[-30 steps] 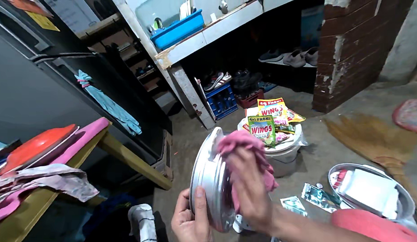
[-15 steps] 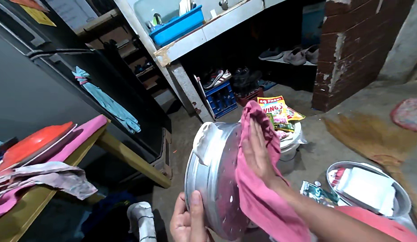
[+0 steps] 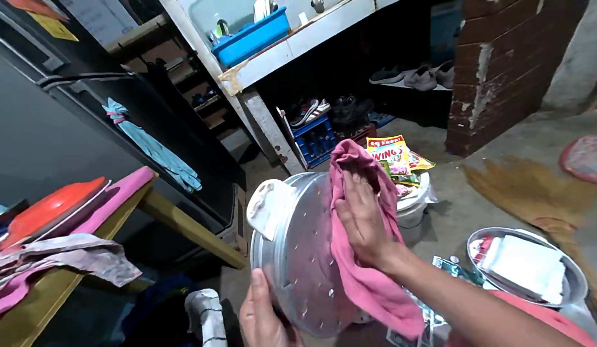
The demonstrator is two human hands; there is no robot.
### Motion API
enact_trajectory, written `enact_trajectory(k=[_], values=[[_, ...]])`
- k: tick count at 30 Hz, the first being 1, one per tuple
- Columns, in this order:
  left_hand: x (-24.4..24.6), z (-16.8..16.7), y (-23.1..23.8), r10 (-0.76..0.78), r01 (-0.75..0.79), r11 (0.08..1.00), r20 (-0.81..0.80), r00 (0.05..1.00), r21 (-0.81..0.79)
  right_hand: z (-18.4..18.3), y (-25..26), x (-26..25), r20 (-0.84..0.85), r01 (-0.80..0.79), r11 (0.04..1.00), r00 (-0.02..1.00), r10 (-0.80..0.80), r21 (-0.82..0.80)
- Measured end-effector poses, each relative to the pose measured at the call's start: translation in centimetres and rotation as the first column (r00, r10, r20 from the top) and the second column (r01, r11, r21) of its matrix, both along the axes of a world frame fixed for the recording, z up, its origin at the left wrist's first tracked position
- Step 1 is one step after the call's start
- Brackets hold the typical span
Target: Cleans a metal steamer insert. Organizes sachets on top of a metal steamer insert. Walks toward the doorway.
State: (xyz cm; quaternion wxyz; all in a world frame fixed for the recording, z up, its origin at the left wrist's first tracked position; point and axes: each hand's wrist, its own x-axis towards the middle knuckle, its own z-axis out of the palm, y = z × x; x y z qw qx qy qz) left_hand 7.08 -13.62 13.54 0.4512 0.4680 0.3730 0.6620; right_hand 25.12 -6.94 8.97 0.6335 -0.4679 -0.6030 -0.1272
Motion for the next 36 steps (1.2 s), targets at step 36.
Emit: enact_trajectory(k=[36], values=[[-4.9,2.1,0.0,0.055,0.023,0.981,0.390,0.919,-0.193,-11.2,-5.2,18.5,0.200,0.229,-0.033,0.906,0.372,-0.973]])
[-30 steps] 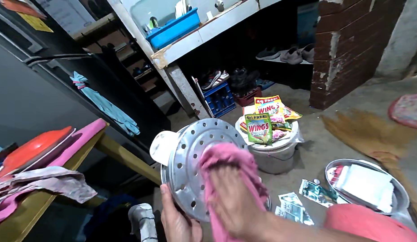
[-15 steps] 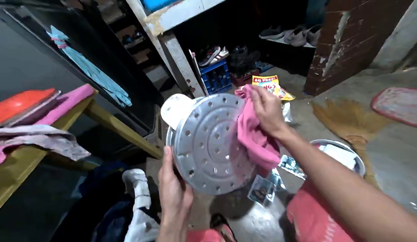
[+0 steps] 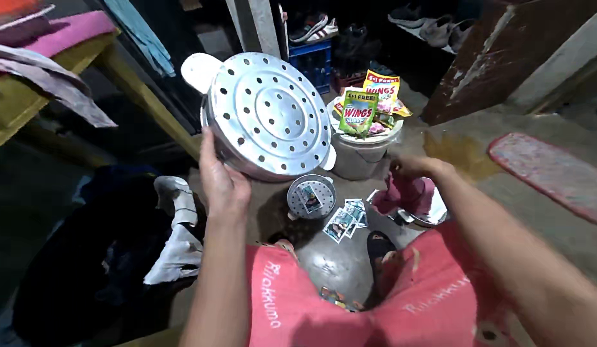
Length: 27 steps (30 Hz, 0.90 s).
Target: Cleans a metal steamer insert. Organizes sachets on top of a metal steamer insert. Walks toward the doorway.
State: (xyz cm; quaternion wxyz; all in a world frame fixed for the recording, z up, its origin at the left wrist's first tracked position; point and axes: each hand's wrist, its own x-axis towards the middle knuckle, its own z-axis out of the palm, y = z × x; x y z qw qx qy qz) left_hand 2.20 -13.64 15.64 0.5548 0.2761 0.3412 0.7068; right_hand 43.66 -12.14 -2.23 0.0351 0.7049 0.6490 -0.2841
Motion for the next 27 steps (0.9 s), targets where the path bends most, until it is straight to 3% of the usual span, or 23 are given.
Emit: enact_trajectory(k=[3,9,13,15,17,18,19,20,22,24,27], values=[[0.4,0.0,0.2,-0.051,0.051,0.999,0.055,0.997,0.008,-3.0,0.2,1.6,0.079,0.009,0.994,0.997,0.000,-0.111],[-0.2,0.3,0.3,-0.042,0.044,0.999,0.091,0.995,-0.014,-3.6,-0.8,1.3,0.296,0.064,0.932,0.954,0.047,-0.356],[-1.2,-0.3,1.7,-0.046,0.046,0.999,-0.044,0.998,0.001,1.9,-3.0,-0.1,0.452,0.186,0.880,0.891,0.036,-0.438],[-2.3,-1.3,2.7,-0.064,0.060,0.998,-0.220,0.974,-0.025,3.0,-1.9,0.7,0.449,0.125,0.872,0.886,0.117,-0.473],[-3.5,-2.4,3.3,-0.096,0.104,0.995,-0.460,0.883,-0.009,2.8,0.3,2.2,0.229,-0.039,0.916,0.963,0.141,-0.399],[-3.6,-2.9,3.5,-0.065,0.112,0.993,-0.587,0.807,0.044,3.4,1.1,1.7,0.047,-0.018,0.938,0.998,0.037,-0.346],[-3.5,-3.7,3.9,-0.001,0.129,0.982,-0.682,0.732,0.137,4.3,1.5,0.6,-0.191,0.092,0.943,0.969,-0.159,-0.320],[-3.0,-4.4,4.3,0.059,0.178,0.955,-0.741,0.668,0.236,4.6,1.8,-0.5,-0.408,0.184,0.927,0.857,-0.314,-0.328],[-1.5,-6.2,5.1,0.158,0.303,0.858,-0.774,0.613,0.415,5.5,2.5,-2.9,-0.675,0.218,0.892,0.590,-0.443,-0.396],[0.7,-8.9,6.2,0.250,0.436,0.696,-0.761,0.598,0.571,6.9,3.2,-5.9,-0.753,0.197,0.899,0.494,-0.435,-0.390],[3.8,-12.8,6.8,0.361,0.654,0.345,-0.738,0.570,0.673,5.1,5.2,-7.8,-0.689,0.154,0.856,0.532,-0.493,-0.493]])
